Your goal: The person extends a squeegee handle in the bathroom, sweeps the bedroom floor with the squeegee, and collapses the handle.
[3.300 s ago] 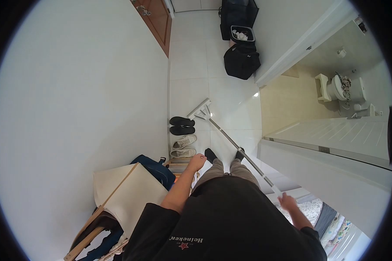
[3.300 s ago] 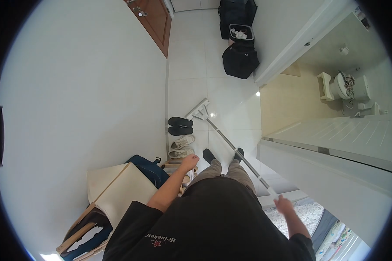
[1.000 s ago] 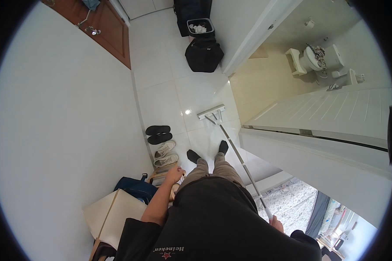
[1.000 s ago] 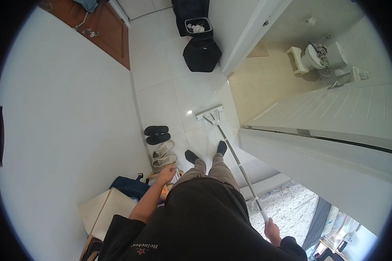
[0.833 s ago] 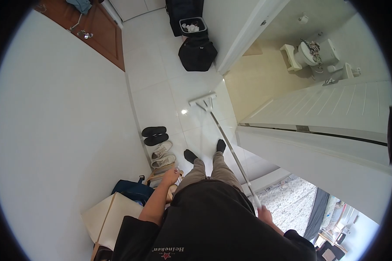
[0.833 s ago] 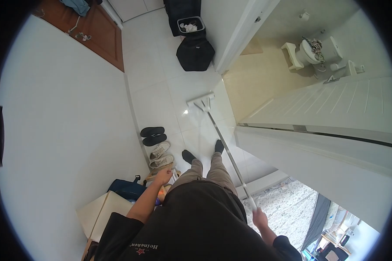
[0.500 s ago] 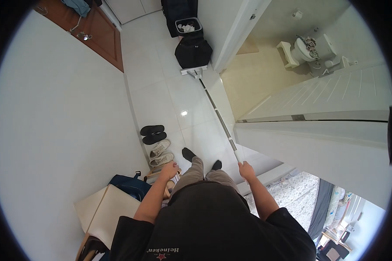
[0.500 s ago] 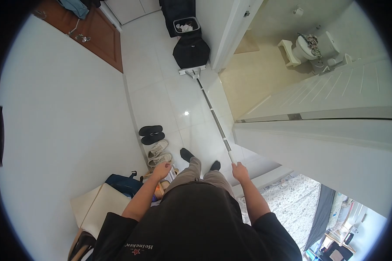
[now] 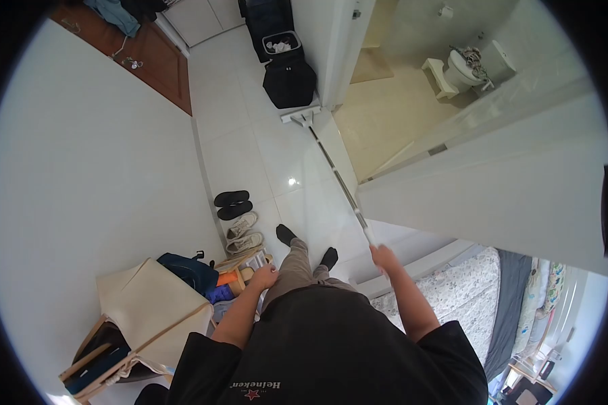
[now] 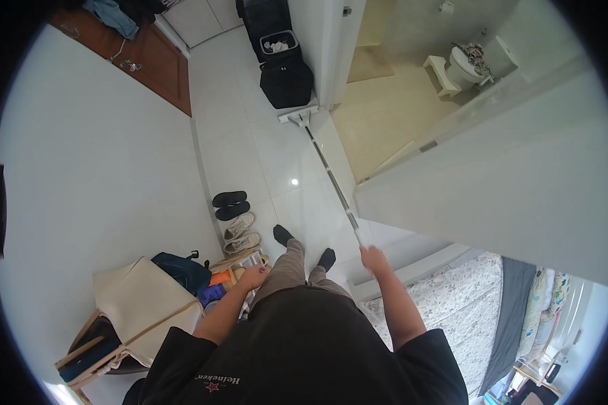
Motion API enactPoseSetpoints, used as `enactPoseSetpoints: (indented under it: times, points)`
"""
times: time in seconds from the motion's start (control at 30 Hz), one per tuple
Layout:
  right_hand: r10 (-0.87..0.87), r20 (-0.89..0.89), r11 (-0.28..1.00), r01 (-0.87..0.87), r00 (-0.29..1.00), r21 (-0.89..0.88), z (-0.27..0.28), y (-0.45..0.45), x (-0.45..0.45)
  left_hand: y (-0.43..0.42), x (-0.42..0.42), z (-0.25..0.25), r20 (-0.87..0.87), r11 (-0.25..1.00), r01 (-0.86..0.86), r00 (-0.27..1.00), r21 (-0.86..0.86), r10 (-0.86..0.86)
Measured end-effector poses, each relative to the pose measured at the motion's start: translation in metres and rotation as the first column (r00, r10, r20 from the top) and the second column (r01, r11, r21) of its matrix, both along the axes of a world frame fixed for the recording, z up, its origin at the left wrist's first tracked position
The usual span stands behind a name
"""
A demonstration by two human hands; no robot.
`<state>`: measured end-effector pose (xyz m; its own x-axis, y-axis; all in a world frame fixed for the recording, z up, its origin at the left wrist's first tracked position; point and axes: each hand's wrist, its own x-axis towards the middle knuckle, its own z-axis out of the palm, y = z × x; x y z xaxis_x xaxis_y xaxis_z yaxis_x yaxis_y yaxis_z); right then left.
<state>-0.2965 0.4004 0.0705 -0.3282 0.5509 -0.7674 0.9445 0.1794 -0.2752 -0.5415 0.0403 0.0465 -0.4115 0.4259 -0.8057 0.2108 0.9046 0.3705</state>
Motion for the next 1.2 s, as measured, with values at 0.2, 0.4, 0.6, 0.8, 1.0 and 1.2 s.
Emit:
enactPoseSetpoints:
  times: [0.2, 0.4, 0.6, 0.8, 1.0, 1.2]
  points:
    - [-0.003, -0.065, 0.995, -0.004, 0.998, -0.101, 0.02, 0.016, -0.006, 0.034, 0.038, 0.026, 0.009, 0.996, 0.066, 0.998, 0.063, -0.066]
    - [0.253, 0.012, 0.963, -0.253, 0.967, 0.087, -0.014, 0.009, 0.062, 0.034, 0.057, 0.028, -0.001, 0.975, -0.108, 0.994, 0.192, 0.11]
    - [-0.012, 0.031, 0.991, 0.016, 0.999, -0.129, 0.032, 0.047, -0.02, -0.016, 0.064, 0.001, -0.031, 0.999, 0.042, 0.999, -0.007, -0.042]
    - [0.106, 0.159, 0.994, -0.099, 0.982, -0.051, -0.011, -0.015, 0.119, -0.022, 0.064, 0.007, -0.003, 0.995, 0.072, 0.997, -0.074, -0.072]
    - [0.091, 0.173, 0.99, -0.071, 0.981, -0.122, -0.03, -0.013, 0.153, 0.006, 0.073, 0.014, -0.014, 0.999, -0.005, 1.0, 0.033, 0.006]
    - [0.044, 0.1, 0.985, -0.027, 0.994, -0.172, -0.007, 0.046, -0.009, 0.031, 0.072, 0.031, 0.0, 0.997, 0.038, 0.999, 0.068, -0.038]
